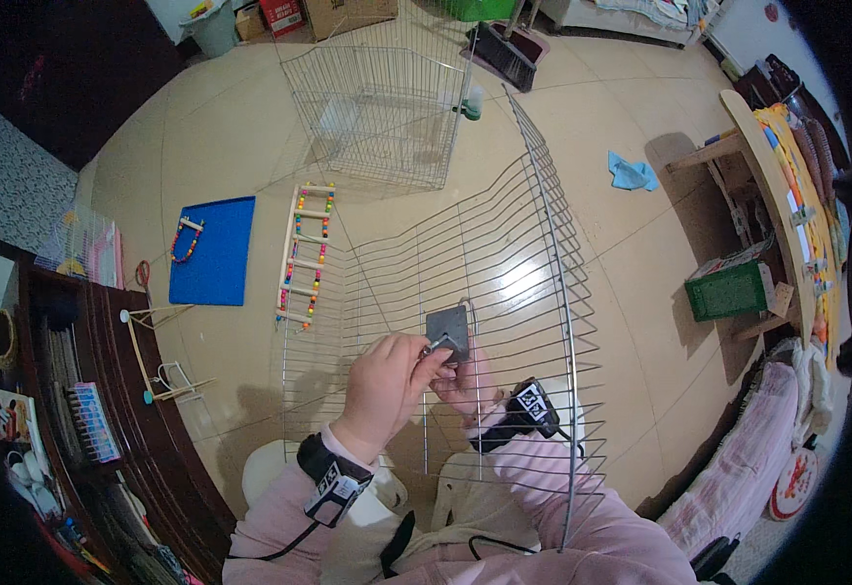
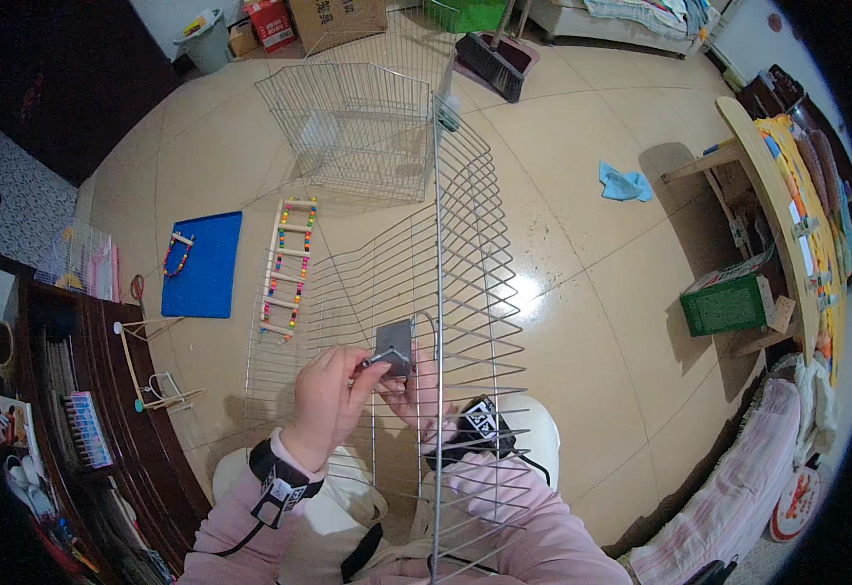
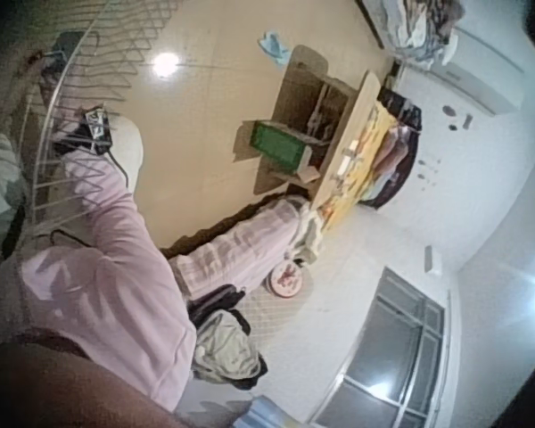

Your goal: The person assembles a wire cage by inserting a metal rod into the frame and securing it with a small fastener. They manipulate the rod and fastener by hand, then attach the rod to the cage structure.

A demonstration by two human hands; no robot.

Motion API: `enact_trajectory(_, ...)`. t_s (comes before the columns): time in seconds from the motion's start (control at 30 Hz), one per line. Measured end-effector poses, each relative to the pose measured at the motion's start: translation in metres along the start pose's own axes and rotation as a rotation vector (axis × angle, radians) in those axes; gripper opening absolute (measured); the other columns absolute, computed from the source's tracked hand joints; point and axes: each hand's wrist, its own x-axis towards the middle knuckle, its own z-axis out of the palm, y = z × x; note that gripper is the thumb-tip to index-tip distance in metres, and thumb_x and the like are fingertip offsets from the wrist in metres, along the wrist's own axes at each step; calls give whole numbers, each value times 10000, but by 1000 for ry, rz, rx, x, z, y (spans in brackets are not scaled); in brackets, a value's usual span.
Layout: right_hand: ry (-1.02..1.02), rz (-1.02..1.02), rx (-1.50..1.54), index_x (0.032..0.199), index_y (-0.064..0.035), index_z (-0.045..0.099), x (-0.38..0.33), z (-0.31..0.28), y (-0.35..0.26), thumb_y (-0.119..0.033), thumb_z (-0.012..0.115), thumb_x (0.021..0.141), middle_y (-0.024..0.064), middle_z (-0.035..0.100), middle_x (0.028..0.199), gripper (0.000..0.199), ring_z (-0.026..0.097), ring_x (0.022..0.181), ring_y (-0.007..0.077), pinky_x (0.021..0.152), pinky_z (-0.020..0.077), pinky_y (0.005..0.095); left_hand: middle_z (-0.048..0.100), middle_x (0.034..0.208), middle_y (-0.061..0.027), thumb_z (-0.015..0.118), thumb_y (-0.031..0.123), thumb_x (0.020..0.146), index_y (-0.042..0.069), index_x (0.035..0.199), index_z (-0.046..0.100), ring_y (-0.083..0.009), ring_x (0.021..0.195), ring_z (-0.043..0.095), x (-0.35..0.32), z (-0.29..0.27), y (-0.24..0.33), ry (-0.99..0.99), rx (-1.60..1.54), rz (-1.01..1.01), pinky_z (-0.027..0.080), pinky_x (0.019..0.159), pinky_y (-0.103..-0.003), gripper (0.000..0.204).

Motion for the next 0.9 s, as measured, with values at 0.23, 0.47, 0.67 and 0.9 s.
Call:
enact_trajectory(0.23, 189, 46, -144, 726, -120, 495, -11, 6, 0, -458, 390, 881, -36, 429, 567, 386, 327, 464, 48, 372, 229, 173, 508, 645, -100, 638, 255, 747, 48, 680, 502, -287, 599, 508, 2, -7, 5, 30, 119, 120, 406, 516, -364, 257)
enact_trajectory(0.47, 137, -4, -126, 703, -125, 491, -3, -1, 6, -428, 398, 879, -37, 416, 535, 362, 323, 441, 46, 329, 212, 164, 506, 597, -110, 579, 229, 799, 51, 658, 483, -302, 585, 513, -3, -9, 13, 3, 177, -18, 407, 517, -383, 246)
enact_trajectory(0.67, 164, -23, -249, 716, -120, 513, 2, -2, 6, -352, 407, 881, -18, 456, 509, 303, 392, 392, 52, 273, 267, 164, 555, 644, -123, 509, 253, 842, 46, 679, 494, -307, 599, 543, -6, -4, 7, -11, 164, -153, 436, 521, -408, 263)
enact_trajectory(0.9, 233, -19, -203, 747, -115, 526, 5, -2, 7, -333, 423, 875, -12, 508, 555, 272, 448, 405, 56, 309, 346, 158, 534, 643, -146, 511, 186, 835, 36, 717, 483, -342, 614, 522, -7, 1, -1, -12, 77, -172, 414, 555, -418, 192)
